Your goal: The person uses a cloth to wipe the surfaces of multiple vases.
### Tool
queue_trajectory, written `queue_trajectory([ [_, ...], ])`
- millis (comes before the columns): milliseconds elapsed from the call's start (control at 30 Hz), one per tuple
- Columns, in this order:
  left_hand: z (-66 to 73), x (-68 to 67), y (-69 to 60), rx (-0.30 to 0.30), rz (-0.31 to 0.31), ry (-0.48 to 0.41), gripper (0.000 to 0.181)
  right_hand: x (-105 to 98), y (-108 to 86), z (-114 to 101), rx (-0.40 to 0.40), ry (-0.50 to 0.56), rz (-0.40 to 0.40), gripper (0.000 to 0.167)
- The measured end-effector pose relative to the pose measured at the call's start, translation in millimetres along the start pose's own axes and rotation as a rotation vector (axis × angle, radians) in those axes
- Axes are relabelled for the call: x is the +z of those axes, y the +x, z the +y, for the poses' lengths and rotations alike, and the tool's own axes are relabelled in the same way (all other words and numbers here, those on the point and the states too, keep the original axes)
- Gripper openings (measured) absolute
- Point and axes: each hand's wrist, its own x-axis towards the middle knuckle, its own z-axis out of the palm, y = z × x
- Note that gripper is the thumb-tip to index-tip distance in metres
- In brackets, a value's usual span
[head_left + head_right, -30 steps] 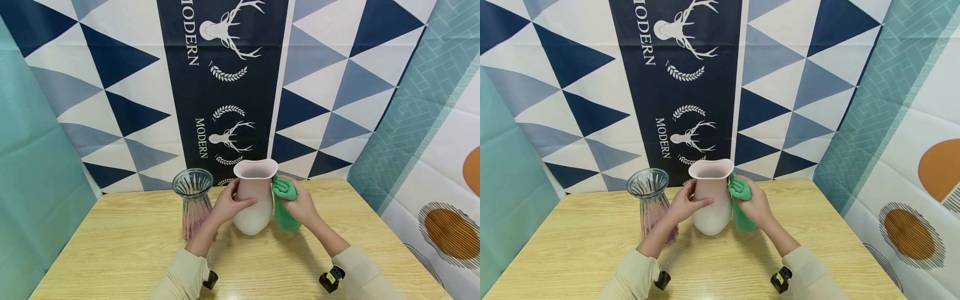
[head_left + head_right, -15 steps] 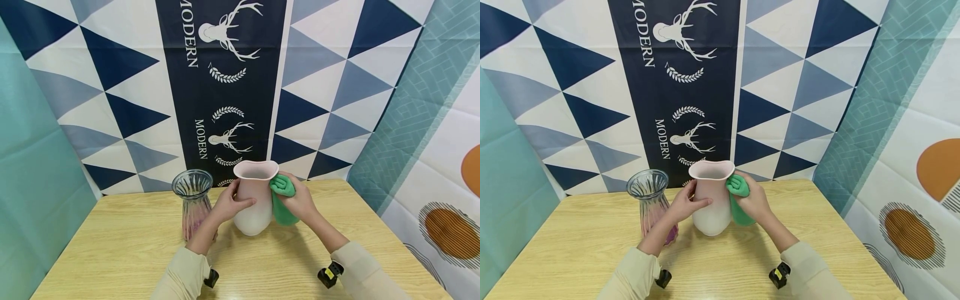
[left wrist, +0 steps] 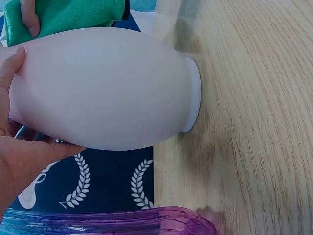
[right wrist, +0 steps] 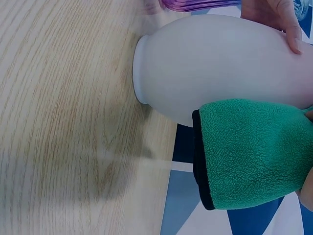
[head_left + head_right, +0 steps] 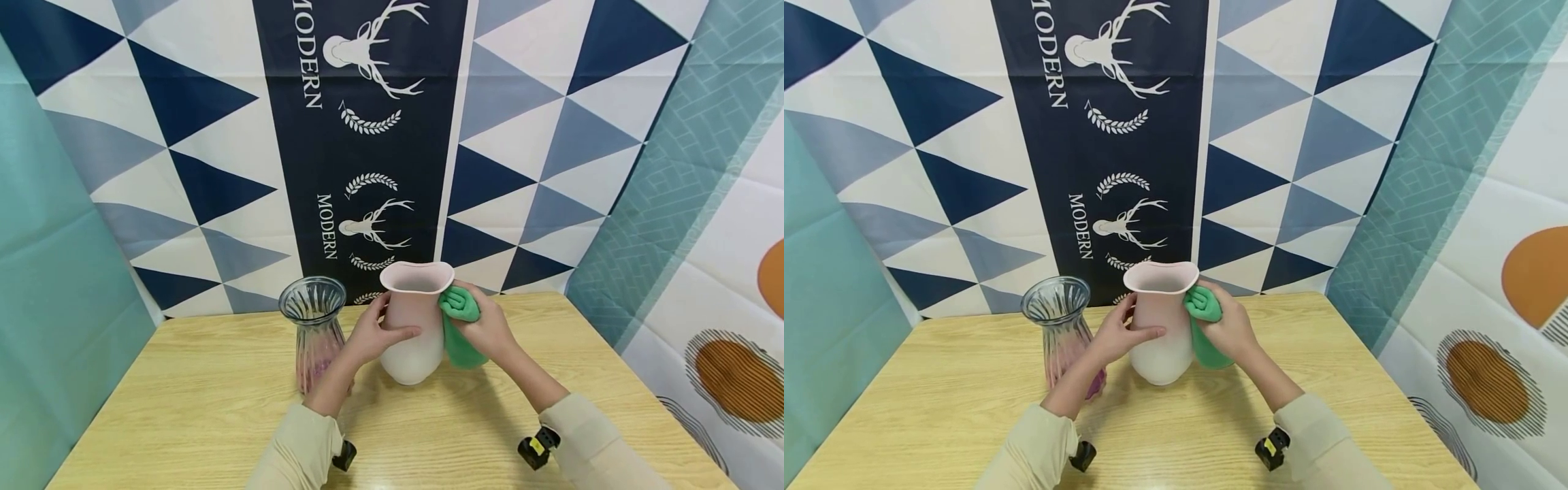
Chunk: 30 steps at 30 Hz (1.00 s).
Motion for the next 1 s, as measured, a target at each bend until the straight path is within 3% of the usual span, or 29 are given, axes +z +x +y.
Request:
queue_trajectory([
  [433,-0.4,-0.6,-0.5,0.007,-0.022,-0.008,0.080,2.2,-7.0,12.5,0.002,-0.039,-0.068,0.048],
  [1000,1.7,0.3,-0.6,-0.012,-0.036,-0.010,0.080,9.6,-27.7,36.5,0.012,-0.052,-0.097,0.047],
])
